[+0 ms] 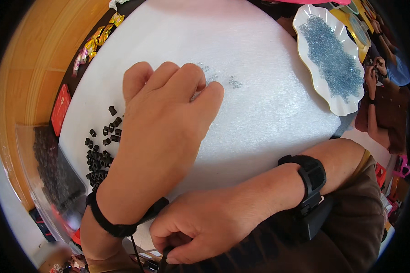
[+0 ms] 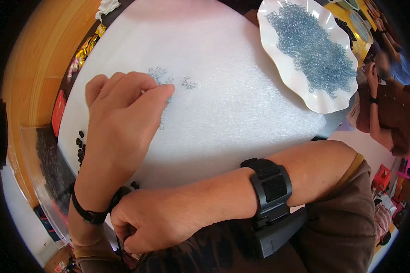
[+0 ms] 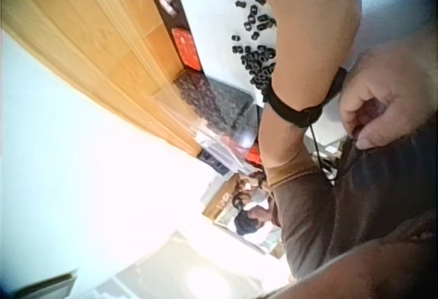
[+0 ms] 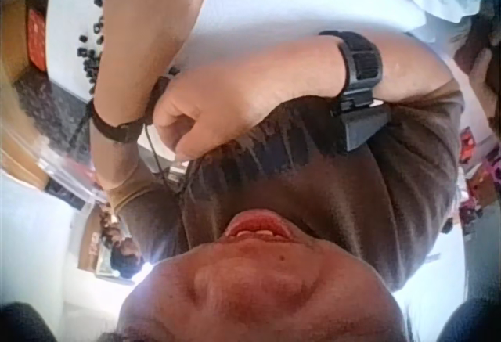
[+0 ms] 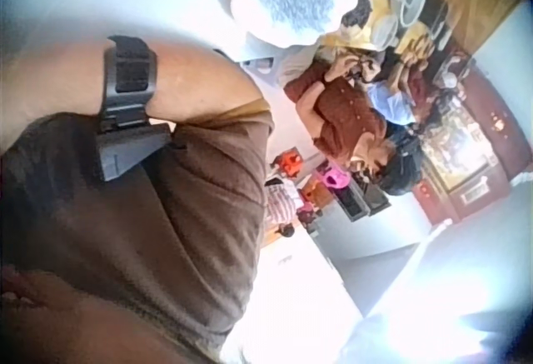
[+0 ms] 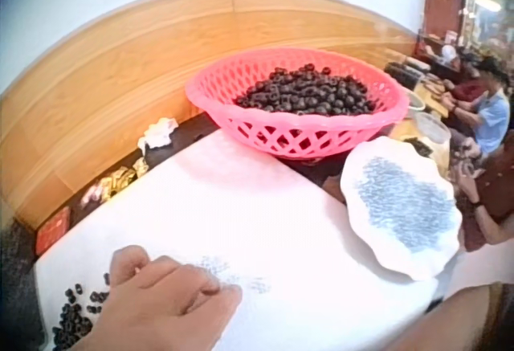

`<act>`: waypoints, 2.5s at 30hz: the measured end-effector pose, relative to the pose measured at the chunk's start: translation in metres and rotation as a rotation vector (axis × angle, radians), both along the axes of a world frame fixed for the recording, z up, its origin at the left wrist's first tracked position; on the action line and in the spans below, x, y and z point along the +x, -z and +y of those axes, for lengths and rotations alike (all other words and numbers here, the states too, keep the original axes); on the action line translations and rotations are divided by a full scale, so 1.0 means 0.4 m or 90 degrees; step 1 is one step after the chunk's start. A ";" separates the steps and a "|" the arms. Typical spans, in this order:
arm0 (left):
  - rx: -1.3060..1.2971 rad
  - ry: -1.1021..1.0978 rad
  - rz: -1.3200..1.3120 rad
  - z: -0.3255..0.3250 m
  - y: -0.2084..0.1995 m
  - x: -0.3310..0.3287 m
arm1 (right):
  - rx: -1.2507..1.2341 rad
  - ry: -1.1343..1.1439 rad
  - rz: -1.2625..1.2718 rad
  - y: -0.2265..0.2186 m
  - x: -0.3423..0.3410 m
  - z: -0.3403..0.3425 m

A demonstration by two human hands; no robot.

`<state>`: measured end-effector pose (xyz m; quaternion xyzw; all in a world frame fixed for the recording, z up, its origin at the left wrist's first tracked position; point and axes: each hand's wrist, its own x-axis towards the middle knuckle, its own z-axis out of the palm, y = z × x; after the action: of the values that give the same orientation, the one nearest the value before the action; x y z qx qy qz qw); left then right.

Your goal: Assembling small black plastic cylindrical components by hand at a workshop workstation.

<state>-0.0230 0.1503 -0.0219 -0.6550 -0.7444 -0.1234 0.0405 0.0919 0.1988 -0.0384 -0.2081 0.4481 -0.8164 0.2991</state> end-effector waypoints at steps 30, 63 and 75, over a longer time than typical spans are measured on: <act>-0.106 0.042 -0.104 -0.058 -0.048 0.101 | 0.225 0.148 0.402 0.029 0.053 -0.068; 0.437 -0.467 -0.825 -0.401 -0.102 0.103 | -0.132 0.292 -0.206 -0.034 -0.014 -0.015; 0.378 -0.312 -0.598 -0.441 -0.104 0.140 | -0.071 0.239 -0.212 -0.060 -0.006 -0.092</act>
<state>0.0331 -0.0262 0.0196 -0.3007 -0.7453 -0.5891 -0.0840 0.0893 0.1622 -0.0143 -0.0002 0.3773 -0.9042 0.2002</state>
